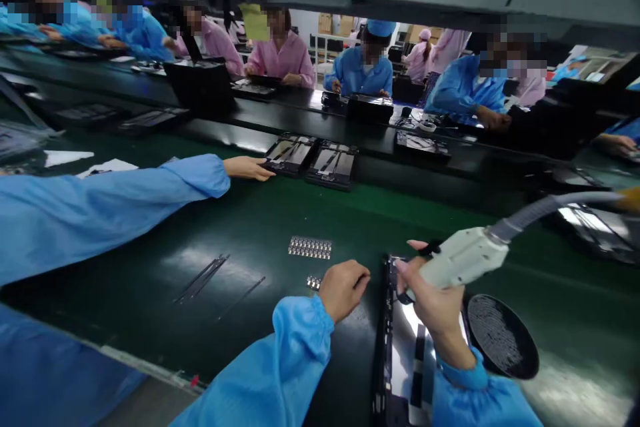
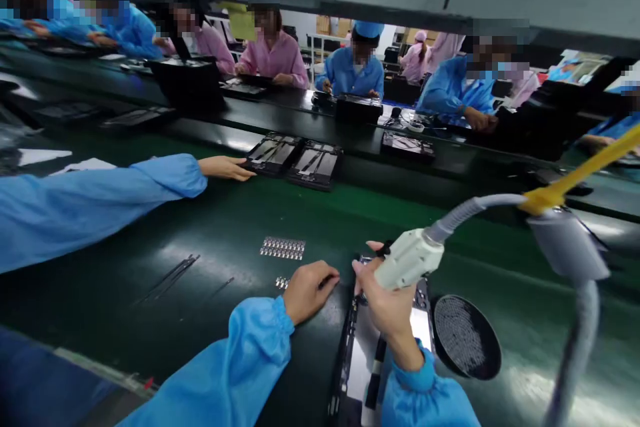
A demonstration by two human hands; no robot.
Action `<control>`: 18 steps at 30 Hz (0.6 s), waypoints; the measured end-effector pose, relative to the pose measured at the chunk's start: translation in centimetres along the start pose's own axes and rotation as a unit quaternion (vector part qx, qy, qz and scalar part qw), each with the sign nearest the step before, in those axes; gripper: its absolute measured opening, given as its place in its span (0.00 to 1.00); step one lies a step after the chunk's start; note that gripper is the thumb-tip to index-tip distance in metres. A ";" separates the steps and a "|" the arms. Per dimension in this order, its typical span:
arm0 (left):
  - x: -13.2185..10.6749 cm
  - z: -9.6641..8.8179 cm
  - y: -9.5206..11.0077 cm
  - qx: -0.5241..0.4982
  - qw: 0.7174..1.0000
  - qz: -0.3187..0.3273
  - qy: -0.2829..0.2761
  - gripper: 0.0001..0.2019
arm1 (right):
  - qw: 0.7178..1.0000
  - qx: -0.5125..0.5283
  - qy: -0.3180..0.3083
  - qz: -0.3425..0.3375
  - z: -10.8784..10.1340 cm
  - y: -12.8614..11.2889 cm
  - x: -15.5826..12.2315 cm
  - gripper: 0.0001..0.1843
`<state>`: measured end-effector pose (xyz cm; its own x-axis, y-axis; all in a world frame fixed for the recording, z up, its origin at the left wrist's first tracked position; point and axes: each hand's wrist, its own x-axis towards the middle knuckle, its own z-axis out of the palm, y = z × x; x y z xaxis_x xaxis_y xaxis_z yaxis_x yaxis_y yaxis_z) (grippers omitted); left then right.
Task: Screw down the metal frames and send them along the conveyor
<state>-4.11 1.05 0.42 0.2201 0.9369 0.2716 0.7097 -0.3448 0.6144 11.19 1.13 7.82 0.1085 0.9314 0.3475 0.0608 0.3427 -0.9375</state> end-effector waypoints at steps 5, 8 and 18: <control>0.4 -0.3 -0.6 0.001 0.999 -0.041 0.015 0.12 | 1.000 -0.017 -0.008 0.000 0.8 1.5 0.5 0.18; 0.4 -0.1 -0.5 0.000 0.999 -0.032 0.020 0.10 | 1.000 -0.007 -0.012 0.008 0.7 1.8 0.5 0.19; 0.9 -1.0 -0.7 -0.099 0.989 -0.030 0.104 0.07 | 0.999 -0.029 -0.018 0.005 0.9 1.9 0.0 0.16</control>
<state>-5.06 2.08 0.97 0.0235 0.9310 0.3643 0.5685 -0.3121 0.7611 10.45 1.89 5.99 0.0736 0.9389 0.3362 0.1165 0.3267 -0.9379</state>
